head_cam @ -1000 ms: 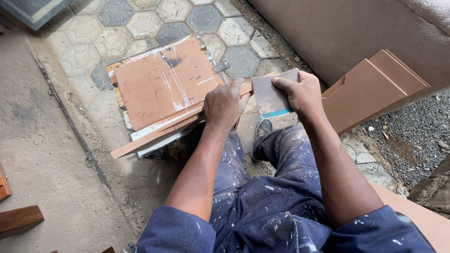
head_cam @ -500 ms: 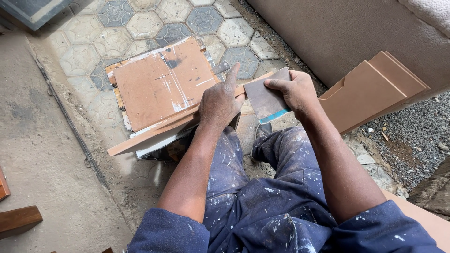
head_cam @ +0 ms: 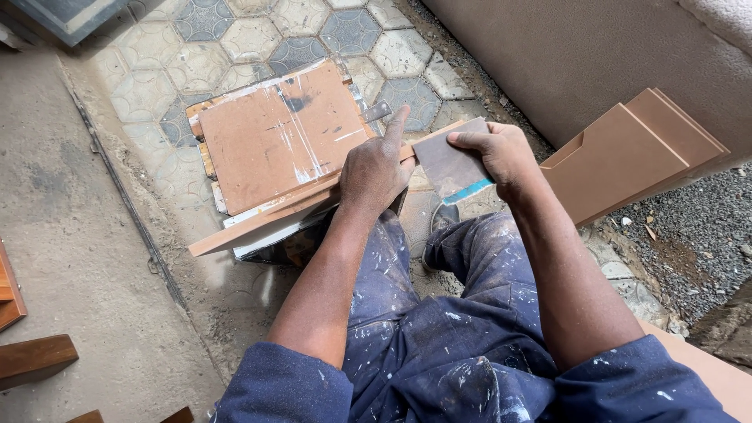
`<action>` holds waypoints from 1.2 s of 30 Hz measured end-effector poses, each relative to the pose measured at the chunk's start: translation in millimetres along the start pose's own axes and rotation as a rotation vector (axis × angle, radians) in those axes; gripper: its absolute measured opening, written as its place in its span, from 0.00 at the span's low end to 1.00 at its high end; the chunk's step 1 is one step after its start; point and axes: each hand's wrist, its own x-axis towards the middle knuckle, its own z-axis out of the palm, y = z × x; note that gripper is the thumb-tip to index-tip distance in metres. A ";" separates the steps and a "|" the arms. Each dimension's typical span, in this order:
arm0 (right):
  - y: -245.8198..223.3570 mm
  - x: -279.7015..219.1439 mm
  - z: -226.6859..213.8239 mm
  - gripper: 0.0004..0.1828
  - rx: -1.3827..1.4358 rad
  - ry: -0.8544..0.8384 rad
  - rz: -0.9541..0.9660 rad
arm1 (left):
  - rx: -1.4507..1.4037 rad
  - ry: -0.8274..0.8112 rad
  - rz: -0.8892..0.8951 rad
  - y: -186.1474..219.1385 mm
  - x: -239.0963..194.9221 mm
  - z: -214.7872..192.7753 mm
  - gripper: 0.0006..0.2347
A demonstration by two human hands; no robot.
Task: The person sands a rectangular wooden board with a sanding block, working on the flat surface and edges. The person flips the board to sand different sides and continues smoothing the surface.
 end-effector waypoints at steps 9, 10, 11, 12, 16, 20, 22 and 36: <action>5.2 36.0 -20.2 0.12 -0.042 0.139 -0.086 | 0.029 -0.012 -0.068 5.9 1.6 -1.1 0.34; -4.7 25.5 -18.8 0.12 -0.039 0.106 -0.094 | 0.050 0.004 -0.090 8.2 2.1 -2.5 0.34; -14.4 14.6 -17.3 0.13 -0.135 0.074 -0.157 | 0.046 -0.015 -0.068 9.7 2.4 -4.4 0.32; -23.3 2.7 -17.9 0.14 -0.234 0.041 -0.220 | 0.038 -0.036 -0.051 12.6 0.6 -5.0 0.31; -19.8 -2.2 -14.2 0.15 -0.436 -0.174 -0.415 | 0.120 0.007 -0.089 5.0 15.9 16.9 0.37; -6.0 7.8 -14.5 0.16 -0.436 -0.207 -0.478 | 0.083 -0.070 -0.103 5.4 13.8 9.2 0.36; 2.8 12.8 -15.8 0.19 -0.453 -0.223 -0.480 | 0.083 -0.089 -0.093 -3.2 7.1 14.7 0.37; 28.1 71.6 -11.1 0.15 -0.649 -0.087 -0.765 | 0.412 0.670 -0.326 -77.4 -123.0 -89.3 0.22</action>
